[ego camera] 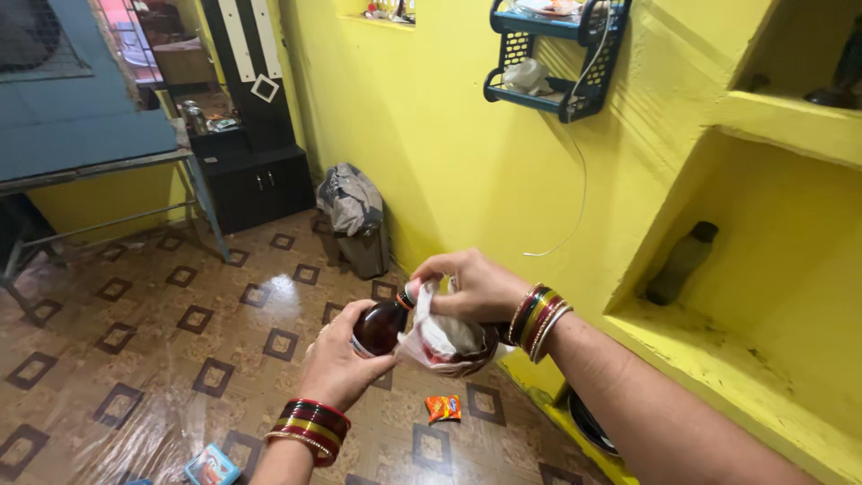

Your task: The person wipes a yellow wall shelf with a white cloth, then cleans a metal water bottle and places it on the shelf. They continue wiping the shelf surface and later clean a dark brown bottle before placing it on the shelf.

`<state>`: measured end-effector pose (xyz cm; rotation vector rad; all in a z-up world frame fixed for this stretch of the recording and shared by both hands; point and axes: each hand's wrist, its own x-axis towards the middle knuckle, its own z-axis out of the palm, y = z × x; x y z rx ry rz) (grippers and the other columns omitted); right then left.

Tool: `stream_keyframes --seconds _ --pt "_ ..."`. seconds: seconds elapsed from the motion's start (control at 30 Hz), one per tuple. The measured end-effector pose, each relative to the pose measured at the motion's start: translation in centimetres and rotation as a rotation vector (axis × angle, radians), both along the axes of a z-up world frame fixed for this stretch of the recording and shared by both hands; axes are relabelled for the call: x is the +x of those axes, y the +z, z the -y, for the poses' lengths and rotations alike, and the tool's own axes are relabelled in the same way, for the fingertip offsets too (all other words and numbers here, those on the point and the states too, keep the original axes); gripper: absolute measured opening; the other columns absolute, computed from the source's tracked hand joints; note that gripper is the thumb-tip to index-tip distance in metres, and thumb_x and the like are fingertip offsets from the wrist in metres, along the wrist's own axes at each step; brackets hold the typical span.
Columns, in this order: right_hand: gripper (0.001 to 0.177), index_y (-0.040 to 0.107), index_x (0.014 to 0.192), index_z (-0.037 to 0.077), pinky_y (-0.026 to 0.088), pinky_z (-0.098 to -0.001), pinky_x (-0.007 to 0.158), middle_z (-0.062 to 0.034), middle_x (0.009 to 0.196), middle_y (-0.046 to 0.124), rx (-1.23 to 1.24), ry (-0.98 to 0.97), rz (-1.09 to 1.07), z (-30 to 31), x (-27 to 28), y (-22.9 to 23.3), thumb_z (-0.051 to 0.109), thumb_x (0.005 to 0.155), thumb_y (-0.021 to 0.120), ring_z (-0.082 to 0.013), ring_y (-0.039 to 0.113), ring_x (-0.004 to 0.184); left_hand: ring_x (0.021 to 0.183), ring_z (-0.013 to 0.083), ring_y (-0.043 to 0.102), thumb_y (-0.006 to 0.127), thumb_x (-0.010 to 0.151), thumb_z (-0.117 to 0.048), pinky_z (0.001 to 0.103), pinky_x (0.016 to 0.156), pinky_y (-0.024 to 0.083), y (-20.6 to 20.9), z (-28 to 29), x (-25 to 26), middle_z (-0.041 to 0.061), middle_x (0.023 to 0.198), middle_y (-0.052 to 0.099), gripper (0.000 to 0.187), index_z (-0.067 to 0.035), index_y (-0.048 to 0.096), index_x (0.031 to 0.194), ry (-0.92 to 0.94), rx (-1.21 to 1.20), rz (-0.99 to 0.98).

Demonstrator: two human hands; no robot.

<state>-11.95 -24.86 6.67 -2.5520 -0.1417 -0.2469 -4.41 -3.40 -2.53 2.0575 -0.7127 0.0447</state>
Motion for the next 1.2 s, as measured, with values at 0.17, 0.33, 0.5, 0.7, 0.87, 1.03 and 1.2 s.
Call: stream_keyframes --seconds 0.17,0.33,0.5,0.7,0.87,1.03,1.2 --pt "0.030 0.077 0.106 0.012 0.059 -0.0382 0.068 -0.0152 0.085 0.077 -0.108 -0.037 0.019 -0.8 -1.1 -0.2 0.034 0.092 0.063 -0.0247 0.074 0.071 0.109 0.0301 0.067 0.086 0.060 -0.024 0.044 0.092 0.054 -0.2 1.0 -1.1 0.008 0.114 0.073 0.065 -0.021 0.065 0.121 0.053 0.036 0.130" --pt "0.037 0.074 0.106 0.008 0.059 -0.0399 0.073 -0.0177 0.089 0.075 -0.131 -0.052 -0.076 0.3 -1.3 -0.7 0.040 0.097 0.057 -0.0297 0.074 0.076 0.108 0.0313 0.067 0.091 0.057 -0.032 0.045 0.091 0.053 0.6 1.2 -2.1 0.008 0.113 0.072 0.072 -0.022 0.064 0.122 0.041 0.028 0.187" --pt "0.039 0.064 0.119 0.007 0.056 -0.0394 0.084 -0.0148 0.106 0.076 -0.054 0.096 -0.056 0.8 -1.9 -2.0 0.035 0.092 0.059 -0.0295 0.073 0.097 0.108 0.0298 0.069 0.091 0.060 -0.035 0.043 0.090 0.055 0.9 1.1 -2.8 0.005 0.114 0.074 0.067 -0.023 0.065 0.120 0.026 -0.008 0.100" --pt "0.037 0.064 0.124 0.010 0.056 -0.0372 0.091 -0.0141 0.113 0.076 -0.119 -0.064 -0.206 1.0 -2.0 -2.0 0.036 0.098 0.058 -0.0287 0.074 0.104 0.108 0.0296 0.069 0.092 0.057 -0.030 0.043 0.090 0.055 -0.3 1.6 -3.1 0.005 0.114 0.072 0.074 -0.026 0.064 0.126 0.042 0.023 0.037" --pt "0.032 0.057 0.119 0.003 0.056 -0.0362 0.093 -0.0137 0.119 0.074 -0.008 0.051 -0.132 1.4 -1.9 -1.9 0.025 0.095 0.055 -0.0280 0.074 0.108 0.109 0.0300 0.068 0.087 0.060 -0.021 0.044 0.091 0.054 -0.8 2.0 -2.6 0.005 0.113 0.074 0.065 -0.024 0.064 0.121 0.018 0.018 0.115" --pt "0.034 0.062 0.114 0.003 0.055 -0.0424 0.087 -0.0187 0.109 0.075 -0.113 -0.004 -0.130 1.6 -2.3 -1.3 0.030 0.096 0.054 -0.0322 0.072 0.098 0.107 0.0309 0.067 0.090 0.059 -0.023 0.044 0.090 0.054 -0.6 2.4 -2.9 0.007 0.111 0.072 0.069 -0.026 0.064 0.124 0.045 0.023 0.061" --pt "0.036 0.062 0.113 0.006 0.058 -0.0433 0.080 -0.0194 0.099 0.075 -0.155 -0.163 -0.285 1.9 -2.3 -1.5 0.037 0.097 0.052 -0.0303 0.073 0.088 0.106 0.0315 0.068 0.085 0.060 -0.017 0.045 0.090 0.054 -1.3 2.8 -2.7 0.006 0.111 0.074 0.063 -0.022 0.064 0.119 -0.037 -0.017 0.192"
